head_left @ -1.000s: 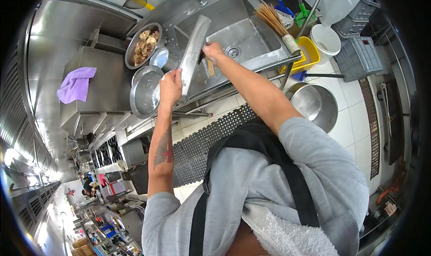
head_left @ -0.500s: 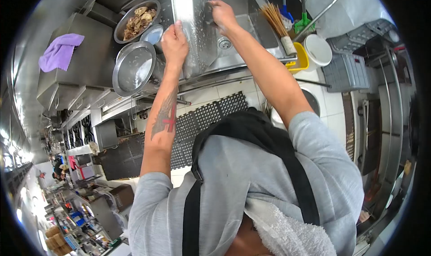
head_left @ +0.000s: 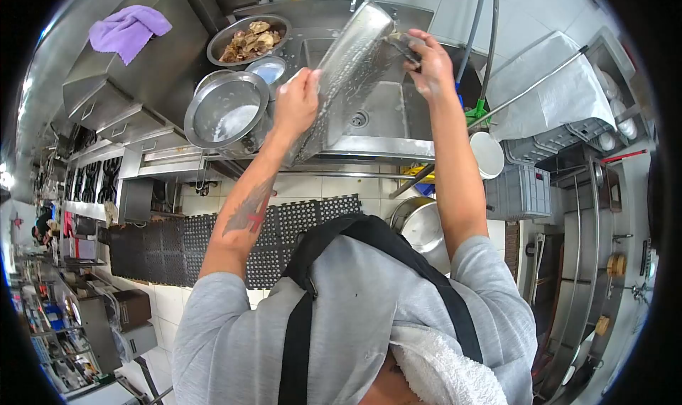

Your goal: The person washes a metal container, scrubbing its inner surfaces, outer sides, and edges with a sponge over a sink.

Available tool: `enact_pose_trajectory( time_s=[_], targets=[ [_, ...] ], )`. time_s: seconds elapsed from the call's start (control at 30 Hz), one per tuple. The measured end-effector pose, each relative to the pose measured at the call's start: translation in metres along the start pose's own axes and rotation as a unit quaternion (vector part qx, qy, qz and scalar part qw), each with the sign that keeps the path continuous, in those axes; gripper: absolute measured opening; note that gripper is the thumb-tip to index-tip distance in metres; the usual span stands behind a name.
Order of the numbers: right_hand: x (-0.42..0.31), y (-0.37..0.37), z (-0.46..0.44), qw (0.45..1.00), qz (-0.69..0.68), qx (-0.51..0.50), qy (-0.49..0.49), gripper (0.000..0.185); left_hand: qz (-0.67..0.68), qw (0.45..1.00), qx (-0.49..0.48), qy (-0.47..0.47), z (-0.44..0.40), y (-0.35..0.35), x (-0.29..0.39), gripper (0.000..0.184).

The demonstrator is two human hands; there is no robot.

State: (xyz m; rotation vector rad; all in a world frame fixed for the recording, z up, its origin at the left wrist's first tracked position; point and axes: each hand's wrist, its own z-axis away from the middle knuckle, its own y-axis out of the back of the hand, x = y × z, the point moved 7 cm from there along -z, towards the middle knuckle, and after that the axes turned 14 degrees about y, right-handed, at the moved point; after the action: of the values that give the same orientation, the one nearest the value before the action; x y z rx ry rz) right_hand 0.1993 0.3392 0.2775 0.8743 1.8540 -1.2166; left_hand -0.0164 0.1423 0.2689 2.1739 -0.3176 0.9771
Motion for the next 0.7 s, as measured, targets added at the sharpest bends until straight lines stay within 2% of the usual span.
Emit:
enact_pose_trajectory(
  time_s=[0.07, 0.1, 0.17, 0.27, 0.3, 0.37, 0.4, 0.43, 0.5, 0.57, 0.63, 0.67, 0.7],
  targets=[
    [-0.008, 0.009, -0.001, 0.999, -0.037, 0.019, 0.028, 0.023, 0.062, 0.998, 0.009, 0.02, 0.01, 0.019, -0.012, 0.033],
    [0.008, 0.03, -0.019, 0.993, -0.111, 0.026, 0.035, 0.02, 0.075, 0.994, 0.072, -0.037, 0.012, 0.028, -0.007, 0.034],
    [0.031, 0.047, -0.035, 0.972, -0.224, 0.068, -0.008, 0.02, 0.075, 0.996, 0.05, 0.02, 0.002, 0.014, -0.016, 0.041],
    [0.06, 0.039, -0.043, 0.976, -0.212, 0.042, -0.008, 0.024, 0.057, 0.991, 0.02, 0.12, 0.006, -0.01, -0.012, 0.052],
    [0.059, 0.044, -0.04, 0.977, -0.207, 0.047, -0.011, 0.024, 0.059, 0.99, 0.014, 0.125, 0.008, -0.014, -0.019, 0.052],
    [0.051, 0.049, -0.039, 0.974, -0.224, 0.038, -0.01, 0.023, 0.085, 0.993, 0.058, 0.055, 0.009, -0.006, -0.027, 0.05],
    [0.034, 0.05, -0.029, 0.967, -0.244, 0.071, 0.017, 0.022, 0.138, 0.988, 0.058, 0.047, 0.011, 0.001, -0.026, 0.047],
    [0.019, 0.049, -0.023, 0.948, -0.317, -0.006, 0.022, 0.017, 0.137, 0.988, 0.052, 0.049, 0.012, 0.008, -0.019, 0.047],
    [0.013, 0.065, -0.022, 0.936, -0.35, -0.003, 0.026, 0.012, 0.079, 0.994, 0.071, 0.002, 0.009, 0.025, 0.0, 0.044],
    [0.011, 0.066, -0.023, 0.954, -0.298, -0.009, 0.015, 0.012, 0.037, 0.997, 0.063, -0.003, 0.005, 0.02, -0.002, 0.045],
    [0.02, 0.045, -0.006, 0.969, -0.2, -0.055, -0.132, 0.012, 0.041, 0.998, 0.046, -0.017, 0.0, 0.005, -0.003, 0.043],
    [0.032, 0.061, -0.016, 0.985, -0.154, -0.007, -0.078, 0.012, 0.01, 0.999, 0.032, -0.016, -0.007, 0.001, -0.007, 0.043],
    [0.027, 0.049, -0.009, 0.985, -0.156, -0.01, -0.075, 0.012, 0.01, 0.999, 0.035, -0.02, -0.011, 0.002, -0.002, 0.043]
  ],
)
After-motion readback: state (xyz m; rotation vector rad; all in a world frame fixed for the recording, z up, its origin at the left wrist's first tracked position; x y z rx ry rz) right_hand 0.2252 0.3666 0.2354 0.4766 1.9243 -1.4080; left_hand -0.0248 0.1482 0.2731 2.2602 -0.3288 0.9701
